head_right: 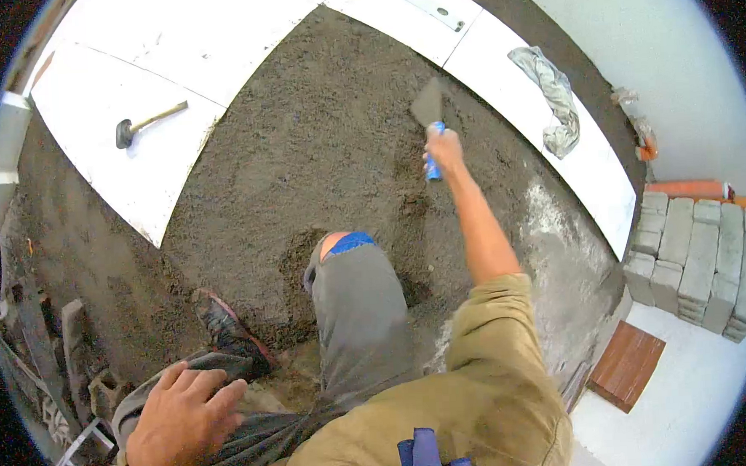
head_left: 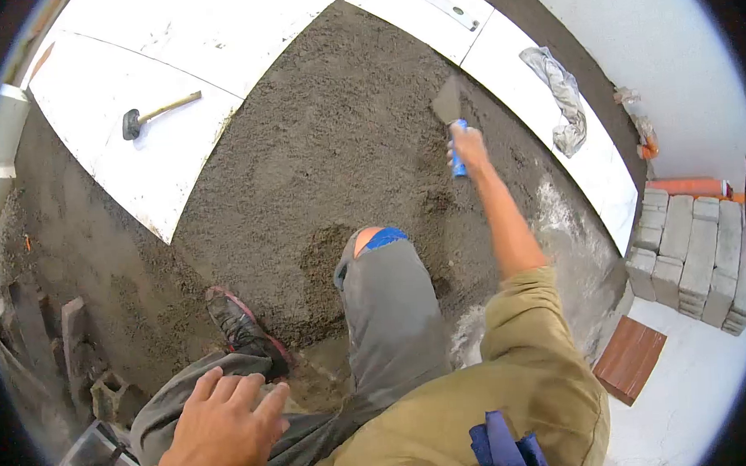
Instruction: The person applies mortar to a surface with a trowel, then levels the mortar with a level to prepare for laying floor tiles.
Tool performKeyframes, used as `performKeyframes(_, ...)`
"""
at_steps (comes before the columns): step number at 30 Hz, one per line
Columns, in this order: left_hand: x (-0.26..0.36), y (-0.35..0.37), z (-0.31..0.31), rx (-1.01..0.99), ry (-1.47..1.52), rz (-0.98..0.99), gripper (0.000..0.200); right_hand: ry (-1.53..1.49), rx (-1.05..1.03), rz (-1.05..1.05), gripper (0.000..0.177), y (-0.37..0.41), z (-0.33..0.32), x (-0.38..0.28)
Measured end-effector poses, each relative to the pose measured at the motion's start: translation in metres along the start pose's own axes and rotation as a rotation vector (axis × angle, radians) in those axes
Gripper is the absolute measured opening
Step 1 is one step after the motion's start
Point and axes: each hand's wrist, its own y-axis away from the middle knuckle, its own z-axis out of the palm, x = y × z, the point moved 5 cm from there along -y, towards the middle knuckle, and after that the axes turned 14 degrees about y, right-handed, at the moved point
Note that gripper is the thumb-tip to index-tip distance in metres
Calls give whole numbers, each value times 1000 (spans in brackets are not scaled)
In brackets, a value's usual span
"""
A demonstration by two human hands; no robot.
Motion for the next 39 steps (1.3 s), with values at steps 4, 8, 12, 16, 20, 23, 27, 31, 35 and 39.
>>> performKeyframes(4,0,-1,-4,18,-9,22,42,83,-217,-138,32,58,43,-54)
performKeyframes(8,0,7,0,8,-15,21,41,-88,-177,-156,33,13,46,-48)
performKeyframes(12,5,23,10,6,-84,154,38,283,-337,-335,33,68,93,-76)
performKeyframes(16,4,26,20,70,-162,204,36,526,-451,-675,33,118,123,-104)
performKeyframes(20,12,33,31,-66,-166,149,35,509,-412,-658,34,73,143,-134)
performKeyframes(23,15,42,40,-126,-137,158,37,581,-497,-790,35,99,160,-122)
performKeyframes(27,24,40,37,-178,-133,151,37,710,-697,-764,36,152,141,-128)
performKeyframes(31,20,35,24,-196,-67,150,42,727,-472,-962,42,114,144,-131)
performKeyframes(35,14,31,26,-60,34,117,45,932,-273,-907,42,78,148,-135)
performKeyframes(39,4,30,18,169,139,-113,45,895,-10,-717,41,31,107,-151)
